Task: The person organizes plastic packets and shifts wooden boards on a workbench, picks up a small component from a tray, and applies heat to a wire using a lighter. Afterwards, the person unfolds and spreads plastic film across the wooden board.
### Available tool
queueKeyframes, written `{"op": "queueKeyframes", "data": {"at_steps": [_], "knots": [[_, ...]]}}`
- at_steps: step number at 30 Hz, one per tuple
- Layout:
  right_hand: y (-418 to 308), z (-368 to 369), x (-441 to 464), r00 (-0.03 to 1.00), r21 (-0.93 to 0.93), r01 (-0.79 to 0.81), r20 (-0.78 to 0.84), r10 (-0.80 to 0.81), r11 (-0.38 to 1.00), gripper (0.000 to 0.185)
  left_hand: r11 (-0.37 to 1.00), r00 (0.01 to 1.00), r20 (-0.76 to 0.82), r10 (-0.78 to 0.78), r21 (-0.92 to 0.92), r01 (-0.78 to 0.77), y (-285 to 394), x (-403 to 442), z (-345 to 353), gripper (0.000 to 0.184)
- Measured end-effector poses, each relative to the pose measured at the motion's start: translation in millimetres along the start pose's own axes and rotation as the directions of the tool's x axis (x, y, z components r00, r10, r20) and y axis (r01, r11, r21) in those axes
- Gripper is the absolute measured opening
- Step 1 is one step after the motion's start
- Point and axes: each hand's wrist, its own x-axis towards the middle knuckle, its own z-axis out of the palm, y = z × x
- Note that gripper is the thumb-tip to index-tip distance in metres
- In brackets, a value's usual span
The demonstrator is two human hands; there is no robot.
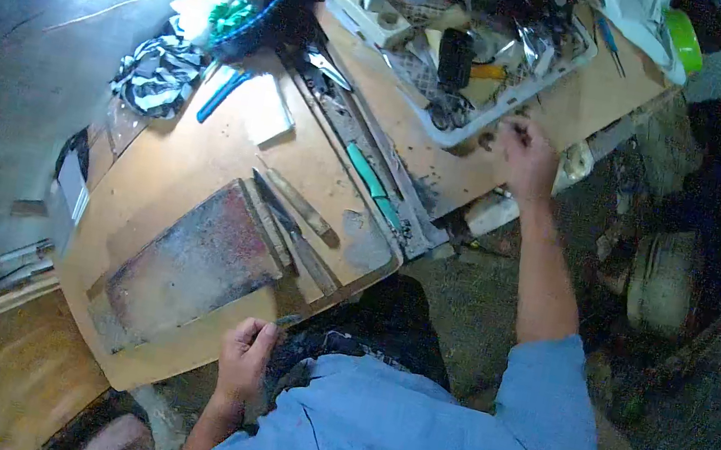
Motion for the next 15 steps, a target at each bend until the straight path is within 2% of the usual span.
{"op": "queueKeyframes", "data": {"at_steps": [1,3,4,5,6,7,8,9,10,11,12,13,15], "knots": [[-8.0,6.2,-8.9,1.0,0.001,0.013,0.001,-0.013,1.0,0.026,0.999,1.0,-0.001,0.014,-0.044,-0.014,-6.0,-0.2,-2.5,0.018],[-16.2,20.8,-26.0,0.982,0.03,0.168,-0.088,-0.165,0.985,0.017,0.997,1.0,-0.017,0.024,-0.077,-0.026,-2.3,-4.9,-5.3,0.018],[-20.1,26.0,-33.9,0.981,0.031,0.178,-0.084,-0.175,0.983,0.017,0.994,0.999,-0.029,0.028,-0.1,-0.031,-0.5,-7.7,-7.3,0.018],[-24.0,31.5,-41.8,0.998,0.077,0.025,0.052,-0.029,0.997,0.017,0.993,0.999,-0.036,0.034,-0.109,-0.038,-4.4,-8.5,-10.8,0.018],[-28.4,37.6,-49.5,0.974,0.1,-0.135,0.195,0.113,0.986,0.018,0.994,0.996,-0.05,0.071,-0.078,-0.075,-10.1,-9.0,-15.6,0.018],[-32.9,44.9,-56.0,0.974,0.103,-0.122,0.202,0.1,0.987,0.018,0.992,0.992,-0.066,0.11,-0.047,-0.113,-14.4,-10.9,-20.0,0.017],[-39.6,52.3,-61.6,0.971,-0.017,0.232,0.056,-0.23,0.973,0.018,0.992,0.99,-0.081,0.113,-0.054,-0.118,-14.2,-14.1,-23.3,0.017],[-48.1,58.6,-68.7,0.834,-0.176,0.535,-0.046,-0.55,0.827,0.017,0.991,0.991,-0.097,0.095,-0.087,-0.103,-12.2,-17.5,-26.0,0.017],[-58.3,64.6,-79.5,0.827,-0.166,0.548,-0.043,-0.561,0.82,0.017,0.989,0.991,-0.113,0.076,-0.121,-0.089,-11.6,-21.3,-29.0,0.017],[-73.6,69.4,-93.6,0.9,0.002,0.428,0.09,-0.427,0.904,0.018,0.988,0.989,-0.13,0.073,-0.126,-0.09,-12.8,-25.6,-32.5,0.017],[-86.3,74.5,-106.2,0.922,0.142,0.274,0.242,-0.301,0.951,0.019,0.982,0.985,-0.153,0.082,-0.158,-0.106,-17.6,-26.6,-35.2,0.017],[-93.2,80.7,-117.2,0.916,0.149,0.287,0.247,-0.316,0.946,0.019,0.974,0.981,-0.174,0.09,-0.188,-0.123,-22.1,-28.1,-37.9,0.016],[-99.0,95.9,-138.4,0.815,0.117,0.407,0.401,-0.418,0.906,0.02,0.968,0.975,-0.195,0.106,-0.205,-0.146,-30.5,-32.1,-43.8,0.017]]}}
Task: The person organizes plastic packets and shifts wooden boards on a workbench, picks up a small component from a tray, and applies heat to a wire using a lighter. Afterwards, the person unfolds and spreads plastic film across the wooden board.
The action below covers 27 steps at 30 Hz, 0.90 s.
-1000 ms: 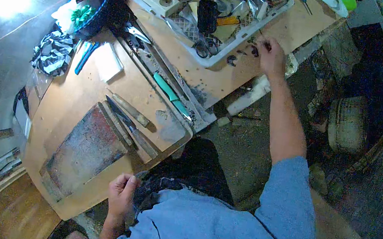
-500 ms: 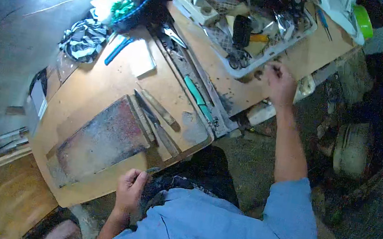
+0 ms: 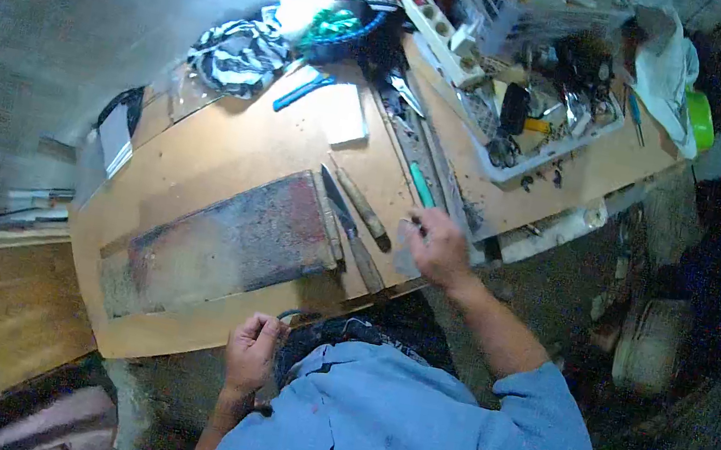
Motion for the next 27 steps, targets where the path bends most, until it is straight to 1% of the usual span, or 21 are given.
{"op": "queueKeyframes", "data": {"at_steps": [1,3,5,7,8,9,11,12,13,15,16,18,20,22,25,27], "knots": [[-7.8,10.2,-5.1,1.0,0.001,0.015,0.004,-0.015,1.0,0.02,1.0,1.0,-0.006,0.015,-0.014,-0.015,-3.3,-1.7,-4.0,0.017],[-16.7,30.9,-12.4,0.984,-0.1,0.169,0.065,-0.164,0.98,0.021,0.999,0.999,-0.046,0.015,-0.045,-0.017,-12.5,-3.8,-10.4,0.017],[-5.1,55.5,-11.5,0.984,-0.093,0.168,0.083,-0.16,0.981,0.024,0.997,0.997,-0.081,0.006,-0.076,-0.012,-17.6,-6.7,-16.1,0.017],[-1.8,67.8,-4.3,0.995,-0.169,0.096,0.036,-0.091,0.981,0.027,0.992,0.992,-0.086,0.093,-0.078,-0.099,-19.4,-7.6,-21.0,0.018],[-1.4,67.3,2.7,0.992,-0.148,0.091,0.1,-0.077,0.985,0.032,0.991,0.991,-0.093,0.099,-0.082,-0.106,-20.5,-7.7,-23.1,0.018],[-2.2,69.9,6.0,0.991,-0.147,0.102,0.1,-0.088,0.984,0.032,0.992,0.991,-0.095,0.09,-0.078,-0.097,-22.1,-7.7,-24.6,0.018],[-2.7,77.0,11.1,0.992,-0.254,0.123,0.066,-0.11,0.959,0.031,0.992,0.991,-0.102,0.087,-0.078,-0.096,-22.4,-8.6,-27.3,0.019],[-0.5,80.0,11.5,0.993,-0.296,0.103,0.086,-0.081,0.95,0.035,0.993,0.991,-0.11,0.071,-0.082,-0.081,-22.7,-9.5,-27.8,0.019],[0.6,80.6,11.6,0.992,-0.297,0.11,0.087,-0.087,0.949,0.035,0.994,0.992,-0.116,0.054,-0.085,-0.064,-21.9,-11.0,-27.8,0.019],[-2.2,80.1,15.6,0.992,-0.279,0.068,0.122,-0.035,0.958,0.038,0.99,0.989,-0.119,0.088,-0.096,-0.1,-24.2,-10.2,-27.7,0.019],[-3.6,79.5,16.0,0.992,-0.278,0.076,0.122,-0.043,0.958,0.038,0.987,0.986,-0.12,0.113,-0.102,-0.125,-25.1,-10.7,-27.8,0.019],[-5.8,78.9,14.8,0.992,-0.282,0.039,0.125,-0.004,0.959,0.04,0.984,0.988,-0.113,0.105,-0.135,-0.12,-21.7,-11.9,-28.1,0.019],[-5.9,78.7,12.9,0.994,-0.289,0.052,0.108,-0.021,0.956,0.04,0.98,0.99,-0.106,0.095,-0.165,-0.111,-22.7,-12.5,-30.8,0.019],[-6.5,77.2,12.3,0.996,-0.303,0.054,0.08,-0.032,0.952,0.04,0.964,0.986,-0.098,0.137,-0.214,-0.155,-31.1,-9.8,-33.7,0.02],[-16.2,69.3,10.2,0.994,-0.293,0.082,0.093,-0.057,0.952,0.04,0.973,0.982,-0.12,0.143,-0.167,-0.162,-20.0,-13.8,-33.5,0.02],[-20.9,66.6,7.0,0.994,-0.297,0.083,0.092,-0.058,0.951,0.039,0.961,0.978,-0.128,0.167,-0.202,-0.191,-34.7,-9.1,-34.8,0.02]]}}
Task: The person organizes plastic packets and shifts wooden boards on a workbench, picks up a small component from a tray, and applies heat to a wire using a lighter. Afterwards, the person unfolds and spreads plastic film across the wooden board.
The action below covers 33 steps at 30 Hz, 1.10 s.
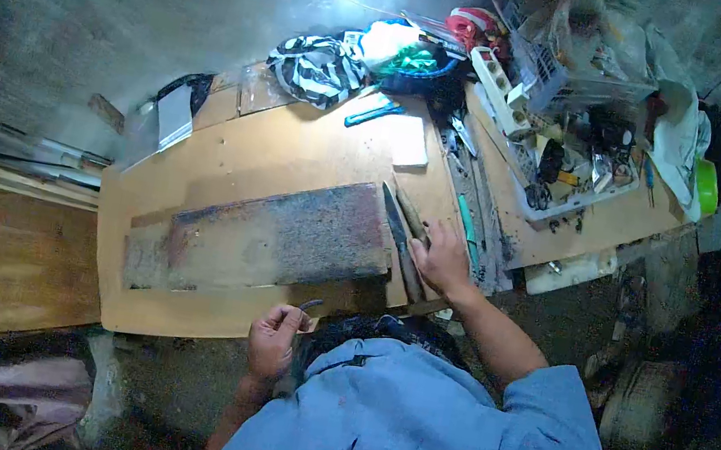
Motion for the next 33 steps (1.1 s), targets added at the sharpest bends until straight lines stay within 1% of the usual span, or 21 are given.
{"op": "queueKeyframes", "data": {"at_steps": [2,4,5,6,8,9,11,12,14,16,20,21,22,23,24,25,26,28,30,31,33], "knots": [[-3.5,-3.1,-5.2,1.0,-0.006,-0.007,-0.005,0.007,1.0,0.039,0.999,1.0,0.004,0.025,-0.038,-0.025,-3.9,0.4,-0.8,0.021],[-5.5,-4.6,-8.6,0.994,-0.059,0.079,-0.077,-0.083,0.995,0.035,1.0,1.0,-0.003,-0.022,0.007,0.022,3.3,-1.3,0.6,0.022],[-3.7,-1.5,-9.2,0.991,0.022,0.084,-0.111,-0.081,0.996,0.03,1.0,1.0,0.004,-0.022,0.011,0.022,5.9,-1.5,1.1,0.022],[-1.1,-1.0,-11.3,0.991,0.023,0.077,-0.115,-0.074,0.997,0.03,0.998,0.999,-0.003,-0.032,0.061,0.033,7.7,-1.6,1.9,0.022],[1.6,-3.3,-15.7,0.998,0.059,0.028,-0.05,-0.025,0.998,0.027,0.992,0.999,-0.007,-0.044,0.116,0.045,7.5,-1.2,3.7,0.021],[1.2,-6.0,-18.1,0.999,0.062,0.024,-0.05,-0.021,0.998,0.027,0.996,1.0,0.003,-0.027,0.09,0.026,5.4,-0.8,4.0,0.021],[0.0,-12.9,-19.6,0.994,0.19,-0.1,-0.018,0.106,0.977,0.02,0.998,1.0,0.013,-0.005,0.066,0.004,4.8,0.0,4.2,0.021],[1.7,-16.1,-21.0,0.994,0.192,-0.101,-0.02,0.107,0.976,0.02,0.998,1.0,0.027,0.004,0.069,-0.006,5.5,0.5,4.7,0.02],[7.4,-23.0,-25.6,0.998,0.169,-0.038,-0.039,0.046,0.985,0.017,0.997,0.999,0.052,0.013,0.073,-0.017,7.3,1.1,6.7,0.02],[12.8,-22.9,-25.6,0.995,0.184,-0.038,-0.086,0.054,0.982,0.018,0.995,0.999,0.018,-0.047,0.09,0.045,8.5,1.0,10.6,0.02],[15.4,-24.6,-17.1,0.981,0.204,0.02,-0.195,0.02,0.979,0.021,0.991,0.999,0.043,-0.015,0.135,0.009,1.9,3.3,6.4,0.02],[14.8,-22.3,-9.5,0.981,0.209,0.029,-0.194,0.013,0.977,0.021,0.995,0.998,0.062,-0.005,0.103,-0.002,0.2,3.5,4.1,0.02],[15.4,-19.7,0.1,0.99,0.219,-0.004,-0.139,0.036,0.976,0.022,0.997,0.996,0.084,0.005,0.071,-0.011,-0.6,2.8,2.5,0.02],[14.0,-20.4,9.2,0.995,0.225,-0.041,-0.084,0.061,0.974,0.023,0.997,0.997,0.08,0.008,0.071,-0.013,0.1,1.2,1.4,0.02],[10.6,-20.1,17.2,0.995,0.225,-0.04,-0.083,0.06,0.973,0.023,0.995,0.999,0.04,-0.037,0.09,0.034,1.7,-1.2,-0.3,0.02],[5.6,-18.6,26.2,0.995,0.226,-0.005,-0.098,0.028,0.974,0.024,0.991,0.997,0.003,-0.081,0.106,0.08,1.9,-2.6,-1.2,0.02],[0.0,-18.6,34.4,0.993,0.224,0.026,-0.115,0.0,0.974,0.025,0.991,0.997,0.012,-0.081,0.106,0.079,-3.5,-3.3,-3.4,0.02],[-8.8,-14.0,42.9,0.997,0.204,0.024,-0.079,-0.008,0.979,0.025,0.999,0.998,-0.055,-0.043,0.027,0.045,-19.2,-2.9,-8.8,0.02],[-18.2,-8.6,42.3,0.997,0.223,0.066,-0.048,-0.056,0.973,0.025,0.995,0.996,-0.049,-0.079,0.058,0.082,-14.6,-3.8,-8.7,0.02],[-19.4,-6.1,39.7,0.998,0.213,0.052,-0.053,-0.042,0.976,0.025,0.994,0.996,-0.061,-0.068,0.087,0.074,-14.9,-3.9,-8.2,0.02],[-17.4,-1.5,30.7,0.988,0.255,0.135,-0.108,-0.111,0.957,0.023,0.989,0.993,-0.091,-0.071,0.125,0.082,-10.9,-3.4,-1.5,0.02]]}}
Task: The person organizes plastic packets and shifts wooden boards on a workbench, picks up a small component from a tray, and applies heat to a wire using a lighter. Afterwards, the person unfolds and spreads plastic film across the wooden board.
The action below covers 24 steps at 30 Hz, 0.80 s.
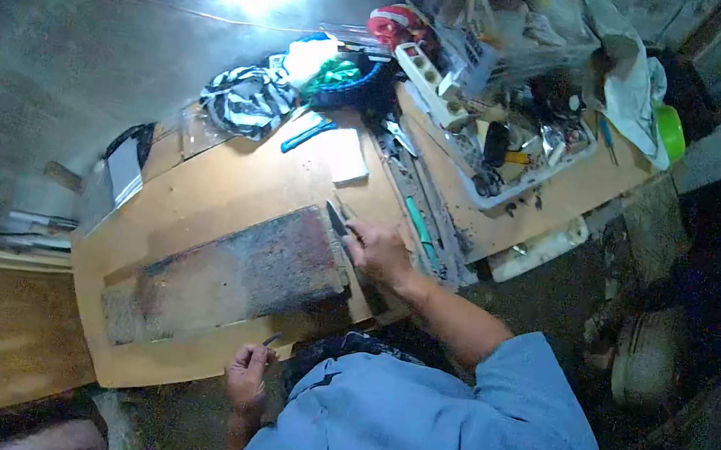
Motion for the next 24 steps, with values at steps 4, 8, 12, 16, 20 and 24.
{"op": "queueKeyframes", "data": {"at_steps": [4,8,12,16,20,24], "knots": [[20.9,-11.3,-20.1,1.0,-0.028,-0.01,0.026,0.011,1.0,0.022,0.999,0.996,0.075,0.044,-0.024,-0.042,-4.5,8.9,-0.1,0.02],[41.1,-39.8,-42.4,0.992,-0.063,-0.083,-0.104,0.076,0.995,0.02,1.0,0.994,0.112,-0.006,0.003,0.006,13.9,10.1,9.1,0.019],[66.9,-79.6,-53.9,0.962,-0.146,-0.196,-0.221,0.162,0.97,0.017,0.997,0.989,0.142,0.029,0.066,-0.039,20.3,13.1,20.1,0.019],[127.8,-123.2,-41.0,0.877,-0.285,-0.292,-0.461,0.137,0.913,0.021,0.999,0.988,0.153,-0.031,0.036,0.026,25.4,15.1,26.2,0.019],[176.2,-171.6,0.0,0.802,-0.423,-0.471,-0.571,0.176,0.774,0.028,0.991,0.98,0.195,0.028,0.126,-0.053,32.2,16.1,26.3,0.02],[235.2,-187.8,29.6,0.84,-0.455,-0.451,-0.508,0.192,0.768,0.033,0.988,0.985,0.171,0.024,0.146,-0.05,33.9,11.7,24.9,0.021]]}}
